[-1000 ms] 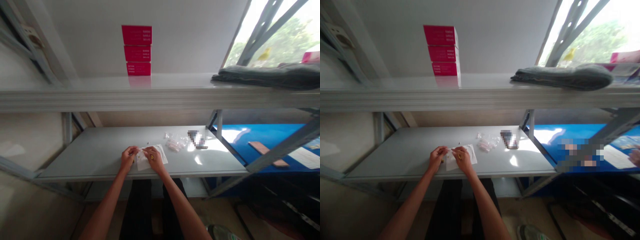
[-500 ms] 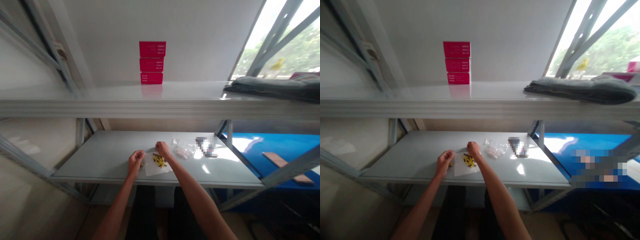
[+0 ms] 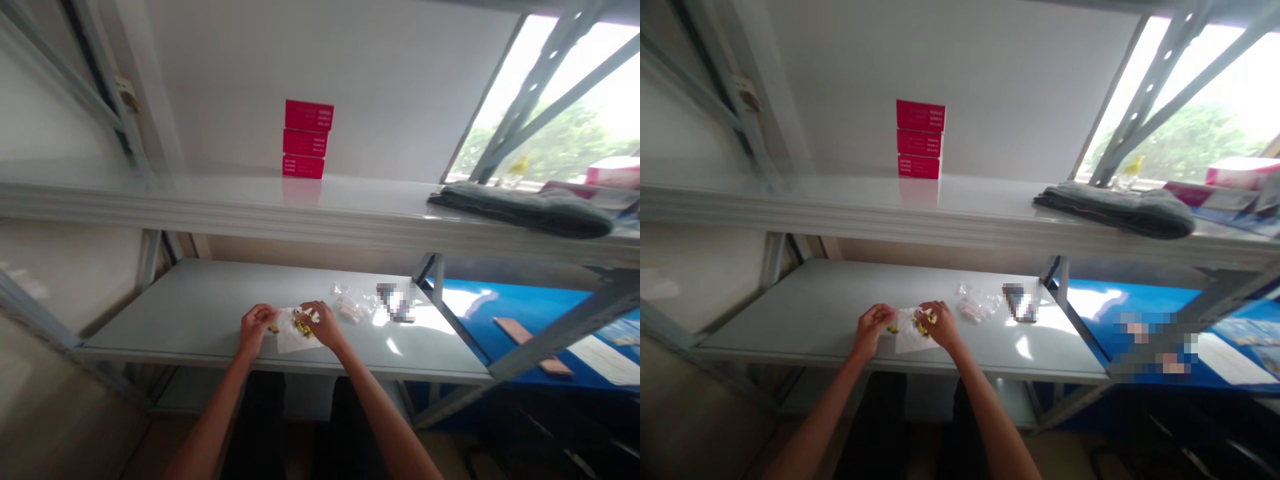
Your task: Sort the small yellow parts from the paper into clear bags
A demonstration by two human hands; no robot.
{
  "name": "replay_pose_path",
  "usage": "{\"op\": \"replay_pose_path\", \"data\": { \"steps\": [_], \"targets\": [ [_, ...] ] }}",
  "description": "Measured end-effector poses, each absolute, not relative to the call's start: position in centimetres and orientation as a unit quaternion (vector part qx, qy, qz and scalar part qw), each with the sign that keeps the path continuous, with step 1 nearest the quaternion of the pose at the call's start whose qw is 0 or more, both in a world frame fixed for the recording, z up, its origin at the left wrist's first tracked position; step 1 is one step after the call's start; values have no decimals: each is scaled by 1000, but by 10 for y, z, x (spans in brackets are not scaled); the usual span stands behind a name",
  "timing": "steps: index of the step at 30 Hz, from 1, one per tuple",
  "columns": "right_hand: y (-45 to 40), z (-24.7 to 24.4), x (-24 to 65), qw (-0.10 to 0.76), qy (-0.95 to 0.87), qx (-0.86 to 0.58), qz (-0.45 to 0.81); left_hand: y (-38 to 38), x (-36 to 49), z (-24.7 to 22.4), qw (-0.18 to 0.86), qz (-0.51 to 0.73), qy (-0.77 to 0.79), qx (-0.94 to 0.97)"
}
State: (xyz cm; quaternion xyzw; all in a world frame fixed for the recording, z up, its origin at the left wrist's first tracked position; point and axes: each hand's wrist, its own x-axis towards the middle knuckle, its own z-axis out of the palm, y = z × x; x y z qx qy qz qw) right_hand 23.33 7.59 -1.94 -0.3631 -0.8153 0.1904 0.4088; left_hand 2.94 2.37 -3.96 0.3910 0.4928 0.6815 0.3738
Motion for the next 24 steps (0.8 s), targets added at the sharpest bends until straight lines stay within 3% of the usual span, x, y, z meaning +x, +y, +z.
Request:
{"op": "replay_pose_path", "data": {
  "steps": [9,16,24],
  "targets": [
    [11,-2,234,470,-744,-311,359,-16,49,-10,390,646,476,451],
    [-5,-27,236,490,-712,-356,354,-20,56,-23,410,554,494,531],
    [23,-45,225,488,-697,-354,388,2,59,-48,404,581,502,497]
  ]
}}
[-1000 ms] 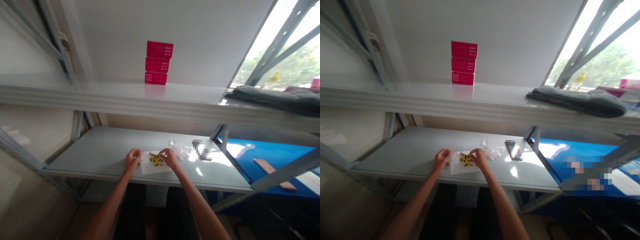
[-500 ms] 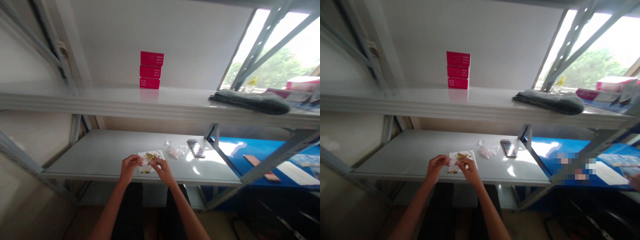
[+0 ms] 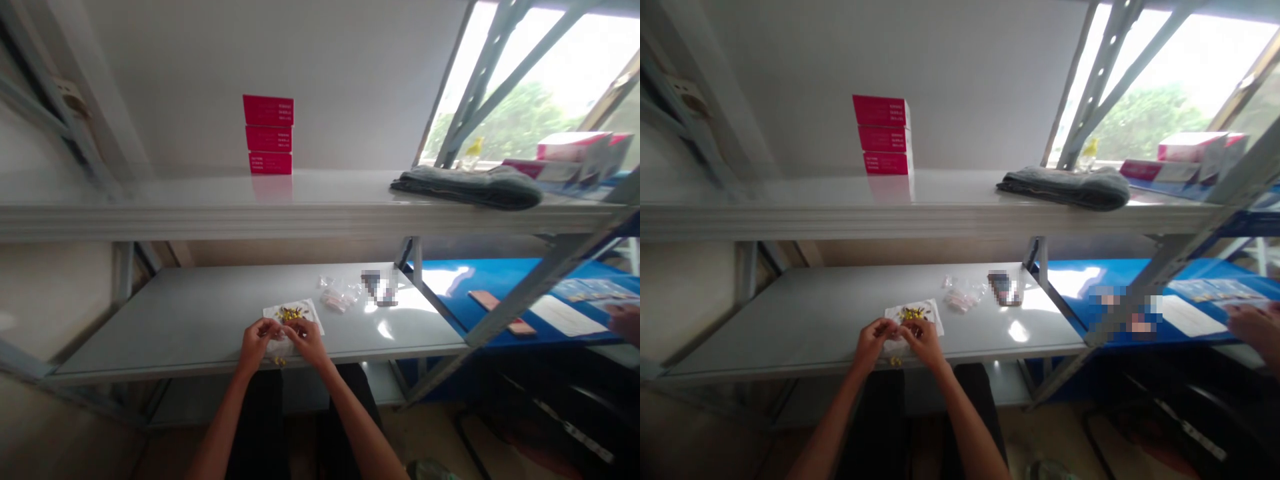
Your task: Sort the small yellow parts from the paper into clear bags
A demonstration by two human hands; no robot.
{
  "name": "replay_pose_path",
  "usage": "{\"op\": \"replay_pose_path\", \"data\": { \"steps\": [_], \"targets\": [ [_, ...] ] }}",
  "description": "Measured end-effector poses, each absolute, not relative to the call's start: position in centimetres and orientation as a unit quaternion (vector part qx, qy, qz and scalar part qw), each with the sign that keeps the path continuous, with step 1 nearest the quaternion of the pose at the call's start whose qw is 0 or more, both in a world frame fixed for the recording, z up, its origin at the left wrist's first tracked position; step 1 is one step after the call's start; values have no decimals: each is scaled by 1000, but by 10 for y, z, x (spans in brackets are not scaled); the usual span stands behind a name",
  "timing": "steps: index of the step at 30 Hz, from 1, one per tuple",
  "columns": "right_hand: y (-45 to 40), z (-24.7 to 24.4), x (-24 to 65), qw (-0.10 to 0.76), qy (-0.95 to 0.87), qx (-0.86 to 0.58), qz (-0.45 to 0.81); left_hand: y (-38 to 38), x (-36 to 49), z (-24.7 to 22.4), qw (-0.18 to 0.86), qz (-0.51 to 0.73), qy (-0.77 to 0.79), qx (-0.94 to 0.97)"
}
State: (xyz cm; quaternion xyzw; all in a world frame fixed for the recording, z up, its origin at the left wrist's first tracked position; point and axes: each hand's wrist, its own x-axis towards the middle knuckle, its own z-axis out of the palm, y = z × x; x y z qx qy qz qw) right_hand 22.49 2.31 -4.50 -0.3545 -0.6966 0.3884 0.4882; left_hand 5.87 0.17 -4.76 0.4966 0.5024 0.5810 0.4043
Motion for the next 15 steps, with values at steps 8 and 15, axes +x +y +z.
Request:
{"op": "replay_pose_path", "data": {
  "steps": [8,15],
  "targets": [
    [20,-49,226,518,-678,-372,365,-5,59,-46,399,557,513,517],
    [25,-57,231,541,-630,-351,434,-2,65,-52,244,536,581,562]
  ]
}}
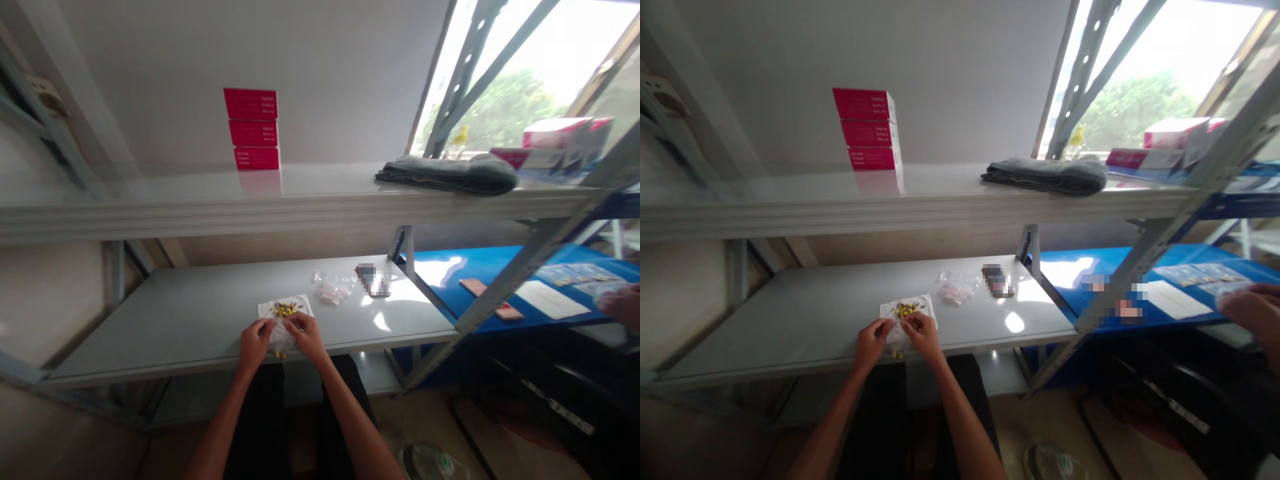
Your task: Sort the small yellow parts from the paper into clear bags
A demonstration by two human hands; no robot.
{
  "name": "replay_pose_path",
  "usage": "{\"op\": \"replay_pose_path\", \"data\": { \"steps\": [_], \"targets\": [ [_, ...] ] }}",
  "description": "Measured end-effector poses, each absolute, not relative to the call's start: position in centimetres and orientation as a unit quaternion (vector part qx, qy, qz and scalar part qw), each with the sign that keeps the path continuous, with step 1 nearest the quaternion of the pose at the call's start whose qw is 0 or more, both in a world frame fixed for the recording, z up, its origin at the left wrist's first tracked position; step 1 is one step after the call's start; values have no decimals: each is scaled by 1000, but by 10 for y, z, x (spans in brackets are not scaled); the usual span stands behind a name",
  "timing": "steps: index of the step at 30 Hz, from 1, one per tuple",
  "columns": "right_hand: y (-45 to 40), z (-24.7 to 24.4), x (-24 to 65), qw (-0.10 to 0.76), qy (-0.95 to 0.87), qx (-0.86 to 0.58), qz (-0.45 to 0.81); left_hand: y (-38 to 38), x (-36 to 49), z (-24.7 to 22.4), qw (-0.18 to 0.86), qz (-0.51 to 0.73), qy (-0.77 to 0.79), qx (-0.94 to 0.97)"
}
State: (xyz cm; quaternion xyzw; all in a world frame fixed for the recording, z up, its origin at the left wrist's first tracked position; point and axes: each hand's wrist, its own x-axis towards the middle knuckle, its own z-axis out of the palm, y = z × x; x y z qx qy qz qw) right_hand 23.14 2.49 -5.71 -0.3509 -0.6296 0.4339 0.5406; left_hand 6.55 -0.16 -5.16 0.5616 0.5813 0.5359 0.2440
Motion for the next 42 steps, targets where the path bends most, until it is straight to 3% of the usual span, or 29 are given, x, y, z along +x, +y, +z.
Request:
{"op": "replay_pose_path", "data": {
  "steps": [13,23,31,42],
  "targets": [
    [38,-45,215,542,-663,-347,382,9,52,-34,352,534,515,572],
    [39,-59,210,515,-678,-362,380,11,57,-52,352,576,506,538],
    [39,-61,211,565,-602,-364,432,8,60,-43,404,557,505,521],
    [42,-65,211,552,-605,-358,448,7,57,-43,402,564,502,517]
  ]
}}
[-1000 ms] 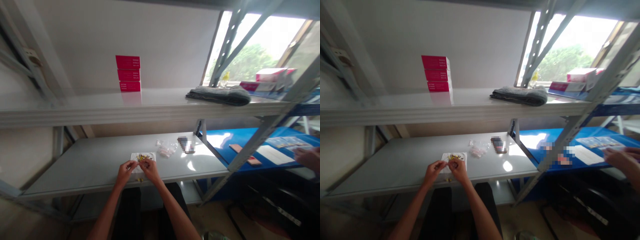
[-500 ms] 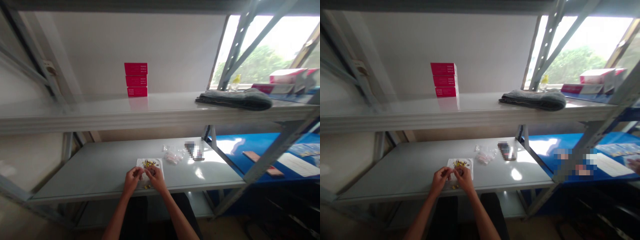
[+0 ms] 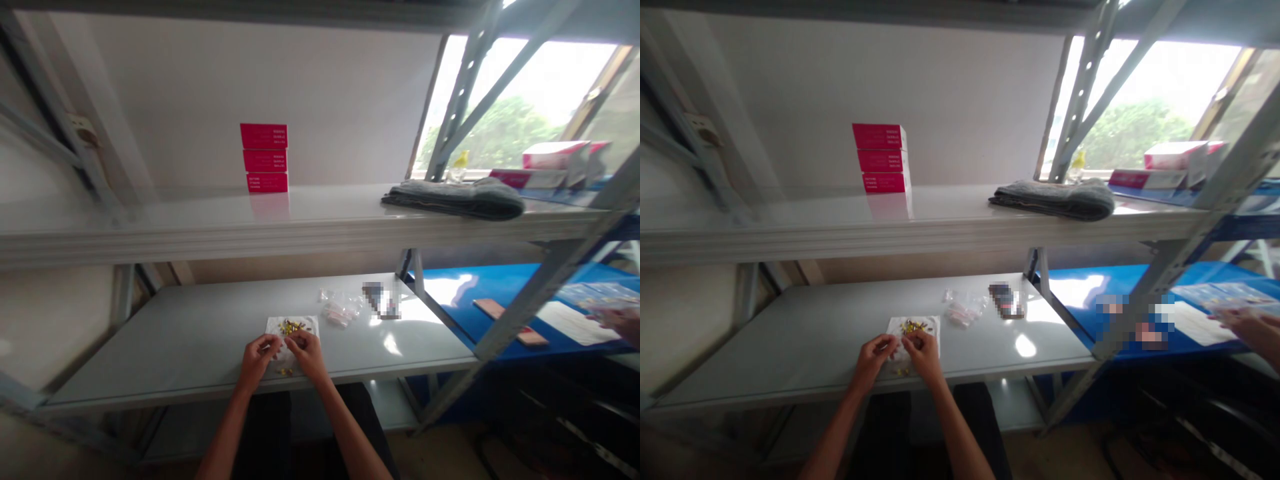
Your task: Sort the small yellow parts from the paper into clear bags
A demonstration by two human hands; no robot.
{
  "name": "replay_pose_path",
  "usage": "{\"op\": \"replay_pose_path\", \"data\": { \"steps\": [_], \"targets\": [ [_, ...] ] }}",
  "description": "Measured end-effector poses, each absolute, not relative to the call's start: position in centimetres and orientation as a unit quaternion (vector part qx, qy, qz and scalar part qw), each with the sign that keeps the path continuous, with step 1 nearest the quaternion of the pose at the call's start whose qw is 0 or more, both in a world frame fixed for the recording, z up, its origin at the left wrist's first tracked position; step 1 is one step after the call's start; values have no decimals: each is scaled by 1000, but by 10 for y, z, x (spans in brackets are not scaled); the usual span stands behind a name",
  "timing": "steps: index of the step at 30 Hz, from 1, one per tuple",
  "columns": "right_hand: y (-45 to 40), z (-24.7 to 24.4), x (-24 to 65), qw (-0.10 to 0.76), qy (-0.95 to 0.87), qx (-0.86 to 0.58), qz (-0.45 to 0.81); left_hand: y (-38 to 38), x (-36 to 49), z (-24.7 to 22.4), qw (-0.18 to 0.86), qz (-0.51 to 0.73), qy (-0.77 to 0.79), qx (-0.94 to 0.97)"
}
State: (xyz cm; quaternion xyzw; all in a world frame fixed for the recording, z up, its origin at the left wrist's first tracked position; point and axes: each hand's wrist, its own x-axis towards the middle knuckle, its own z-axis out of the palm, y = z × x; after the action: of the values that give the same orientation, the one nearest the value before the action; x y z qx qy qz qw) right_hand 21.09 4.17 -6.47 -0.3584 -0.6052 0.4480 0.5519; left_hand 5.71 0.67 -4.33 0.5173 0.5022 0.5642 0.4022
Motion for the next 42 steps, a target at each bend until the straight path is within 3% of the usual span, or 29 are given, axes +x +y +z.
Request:
{"op": "replay_pose_path", "data": {
  "steps": [23,42],
  "targets": [
    [36,-57,215,530,-664,-368,377,7,56,-47,367,542,526,542],
    [42,-63,213,530,-632,-364,433,6,57,-45,355,553,531,535]
  ]
}}
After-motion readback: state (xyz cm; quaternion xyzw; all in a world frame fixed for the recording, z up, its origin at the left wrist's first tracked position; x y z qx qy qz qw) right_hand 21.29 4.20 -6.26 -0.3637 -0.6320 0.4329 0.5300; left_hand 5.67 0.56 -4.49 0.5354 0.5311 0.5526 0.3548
